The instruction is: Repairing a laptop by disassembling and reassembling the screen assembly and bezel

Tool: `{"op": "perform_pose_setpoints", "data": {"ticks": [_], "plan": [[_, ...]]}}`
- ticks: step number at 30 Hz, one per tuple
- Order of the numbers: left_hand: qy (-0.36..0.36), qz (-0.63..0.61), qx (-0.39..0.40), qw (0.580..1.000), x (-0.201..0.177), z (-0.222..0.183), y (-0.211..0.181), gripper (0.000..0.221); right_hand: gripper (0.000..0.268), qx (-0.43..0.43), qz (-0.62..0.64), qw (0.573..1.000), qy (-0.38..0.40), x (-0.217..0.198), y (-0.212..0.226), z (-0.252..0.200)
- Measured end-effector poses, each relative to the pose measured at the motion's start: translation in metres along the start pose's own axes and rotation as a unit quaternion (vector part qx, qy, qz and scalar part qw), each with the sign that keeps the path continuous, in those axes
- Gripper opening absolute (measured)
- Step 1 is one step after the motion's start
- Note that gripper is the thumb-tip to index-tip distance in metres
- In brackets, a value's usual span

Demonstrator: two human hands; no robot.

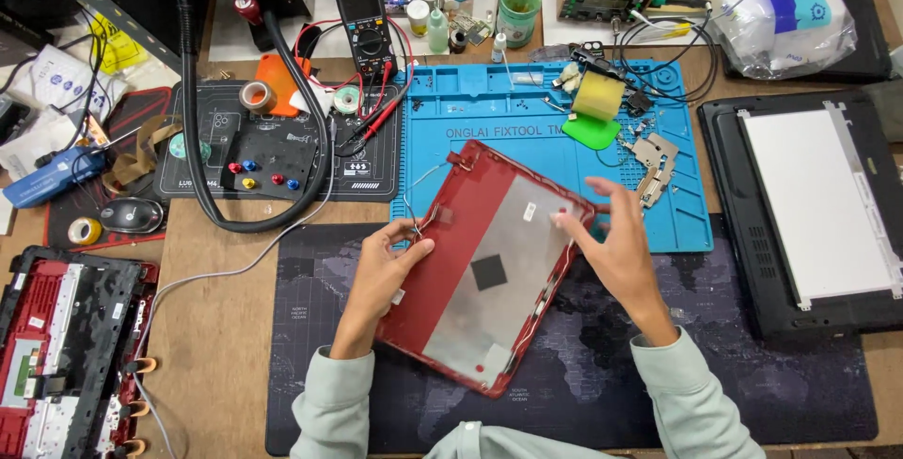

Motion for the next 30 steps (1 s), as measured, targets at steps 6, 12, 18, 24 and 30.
{"op": "perform_pose_setpoints", "data": {"ticks": [6,12,18,24,30], "plan": [[-0.110,-0.107,0.035,0.988,0.022,0.015,0.008,0.036,0.073,0.015,0.087,0.996,-0.014,0.000,-0.004,-0.010],[-0.106,-0.119,0.035,0.987,0.050,0.018,0.006,0.036,0.060,0.021,0.076,0.997,-0.005,0.007,-0.029,-0.006],[-0.083,-0.071,0.049,0.993,0.052,0.017,0.006,0.043,0.058,0.025,0.067,0.997,-0.005,0.009,-0.055,0.002],[-0.065,0.120,0.088,0.987,0.038,0.025,0.012,0.035,0.057,0.022,0.016,1.000,-0.014,0.011,-0.060,0.007],[-0.071,0.261,0.122,0.955,0.036,0.019,-0.011,0.035,0.057,-0.002,-0.016,1.000,-0.021,0.014,-0.045,0.008]]}}
Point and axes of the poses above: each hand's wrist, its own z-axis towards the middle knuckle, its own x-axis out of the palm, y = z × x, the point moved 7 cm from there along z, towards the middle knuckle, and after that the axes turned 2 degrees about x, right-handed, at the moved point
